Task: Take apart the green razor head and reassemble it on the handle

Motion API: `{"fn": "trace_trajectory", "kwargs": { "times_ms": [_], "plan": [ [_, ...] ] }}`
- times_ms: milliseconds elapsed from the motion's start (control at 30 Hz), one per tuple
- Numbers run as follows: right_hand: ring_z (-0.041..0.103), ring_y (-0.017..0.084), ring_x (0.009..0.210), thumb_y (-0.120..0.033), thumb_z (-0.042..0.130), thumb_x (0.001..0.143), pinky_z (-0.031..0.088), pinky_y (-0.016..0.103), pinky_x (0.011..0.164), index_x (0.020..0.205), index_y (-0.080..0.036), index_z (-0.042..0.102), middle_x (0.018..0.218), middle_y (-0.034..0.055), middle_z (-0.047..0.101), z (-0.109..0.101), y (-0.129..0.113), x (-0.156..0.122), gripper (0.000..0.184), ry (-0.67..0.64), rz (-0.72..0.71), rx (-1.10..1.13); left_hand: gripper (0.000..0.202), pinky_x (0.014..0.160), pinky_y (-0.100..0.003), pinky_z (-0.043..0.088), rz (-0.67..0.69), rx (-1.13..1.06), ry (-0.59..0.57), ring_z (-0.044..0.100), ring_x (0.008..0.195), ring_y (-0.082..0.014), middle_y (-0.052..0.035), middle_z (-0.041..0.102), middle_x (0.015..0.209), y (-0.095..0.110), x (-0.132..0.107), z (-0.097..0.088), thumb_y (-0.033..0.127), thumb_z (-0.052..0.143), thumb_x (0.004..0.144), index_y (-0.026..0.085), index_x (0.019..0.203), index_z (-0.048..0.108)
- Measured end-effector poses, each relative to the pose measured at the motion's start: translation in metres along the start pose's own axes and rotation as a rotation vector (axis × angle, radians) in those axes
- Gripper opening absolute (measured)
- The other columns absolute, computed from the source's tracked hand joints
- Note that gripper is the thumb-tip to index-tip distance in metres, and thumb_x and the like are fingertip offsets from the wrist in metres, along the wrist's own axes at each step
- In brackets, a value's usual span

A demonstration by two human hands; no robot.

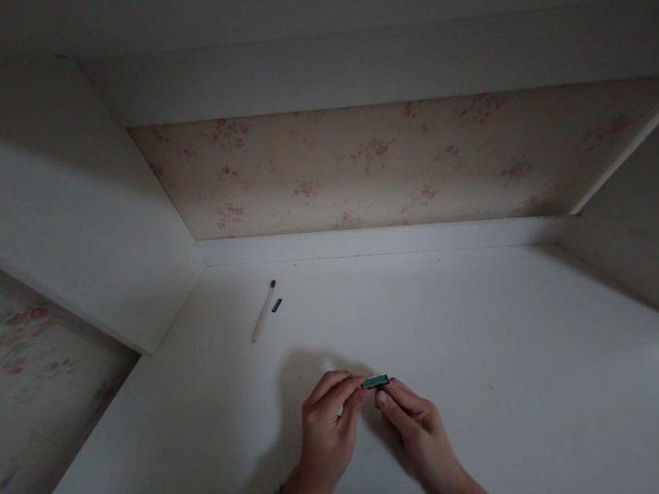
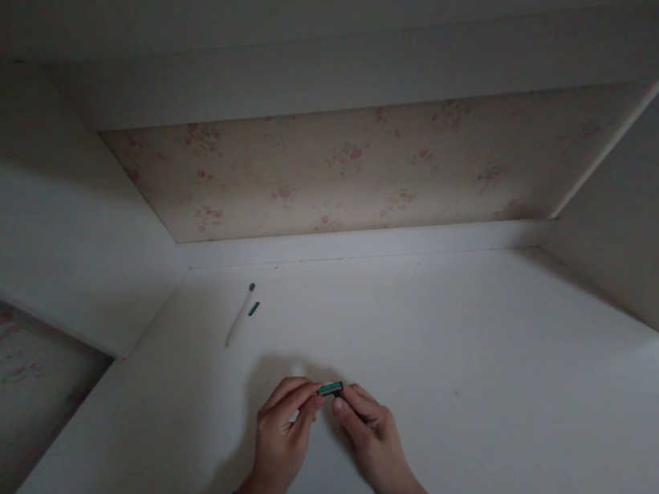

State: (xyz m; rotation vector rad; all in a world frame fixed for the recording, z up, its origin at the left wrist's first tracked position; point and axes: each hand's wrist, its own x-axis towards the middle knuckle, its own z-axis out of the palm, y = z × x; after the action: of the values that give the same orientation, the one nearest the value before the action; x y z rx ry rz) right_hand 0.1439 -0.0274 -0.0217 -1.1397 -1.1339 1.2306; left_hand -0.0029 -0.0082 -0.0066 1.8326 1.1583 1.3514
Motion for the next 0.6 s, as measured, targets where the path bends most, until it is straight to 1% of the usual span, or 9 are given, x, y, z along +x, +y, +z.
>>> {"fn": "trace_trajectory", "kwargs": {
  "times_ms": [133,267,333,433,500,600],
  "plan": [
    [0.053,0.016,0.075,-0.035,0.056,0.090,0.040,0.024,0.065,0.097,-0.023,0.071,0.081,0.0030,0.059,-0.0036,-0.0039,0.0004,0.021,-0.028,-0.099,-0.146,0.016,0.067,-0.022,0.053,-0.111,-0.020,-0.058,0.062,0.078,-0.0146,-0.0059,0.064,0.090,-0.0014,0.0007,0.0010,0.022,0.054,0.090,0.019,0.095,0.069],
    [0.054,0.017,0.079,-0.034,0.054,0.091,0.041,0.025,0.070,0.099,-0.024,0.070,0.085,0.0032,0.060,-0.0054,-0.0037,-0.0003,0.020,-0.038,-0.111,-0.171,0.015,0.065,-0.021,0.053,-0.094,-0.017,-0.066,0.062,0.076,-0.0138,-0.0054,0.064,0.088,-0.0048,0.0007,0.0013,0.022,0.055,0.089,0.019,0.094,0.069],
    [0.053,0.016,0.077,-0.035,0.055,0.091,0.040,0.024,0.069,0.098,-0.024,0.070,0.083,0.0028,0.059,-0.0046,-0.0035,-0.0007,0.020,-0.038,-0.095,-0.162,0.014,0.065,-0.021,0.053,-0.053,-0.004,-0.057,0.062,0.075,-0.0133,-0.0052,0.063,0.088,-0.0069,0.0000,0.0010,0.021,0.056,0.089,0.020,0.095,0.068],
    [0.049,0.014,0.069,-0.038,0.057,0.089,0.038,0.023,0.060,0.091,-0.022,0.070,0.078,0.0018,0.054,-0.0014,-0.0027,-0.0016,0.021,-0.029,-0.033,-0.112,0.016,0.064,-0.020,0.053,0.001,0.013,-0.054,0.061,0.072,-0.0118,-0.0052,0.064,0.091,-0.0091,-0.0017,0.0009,0.019,0.054,0.090,0.020,0.098,0.068],
    [0.044,0.012,0.062,-0.041,0.058,0.088,0.035,0.023,0.054,0.087,-0.021,0.069,0.075,0.0006,0.051,0.0012,-0.0018,-0.0024,0.023,-0.027,0.027,-0.043,0.018,0.061,-0.019,0.052,-0.008,-0.005,-0.053,0.059,0.066,-0.0098,-0.0050,0.063,0.093,-0.0094,-0.0031,0.0012,0.018,0.052,0.091,0.021,0.099,0.067],
    [0.037,0.009,0.054,-0.044,0.058,0.087,0.029,0.022,0.048,0.088,-0.021,0.068,0.072,-0.0013,0.046,0.0037,-0.0017,-0.0036,0.026,-0.030,0.109,0.060,0.018,0.055,-0.018,0.051,-0.061,-0.048,-0.048,0.057,0.060,-0.0083,-0.0048,0.062,0.092,-0.0083,-0.0034,0.0023,0.020,0.051,0.091,0.020,0.098,0.067]
  ]
}}
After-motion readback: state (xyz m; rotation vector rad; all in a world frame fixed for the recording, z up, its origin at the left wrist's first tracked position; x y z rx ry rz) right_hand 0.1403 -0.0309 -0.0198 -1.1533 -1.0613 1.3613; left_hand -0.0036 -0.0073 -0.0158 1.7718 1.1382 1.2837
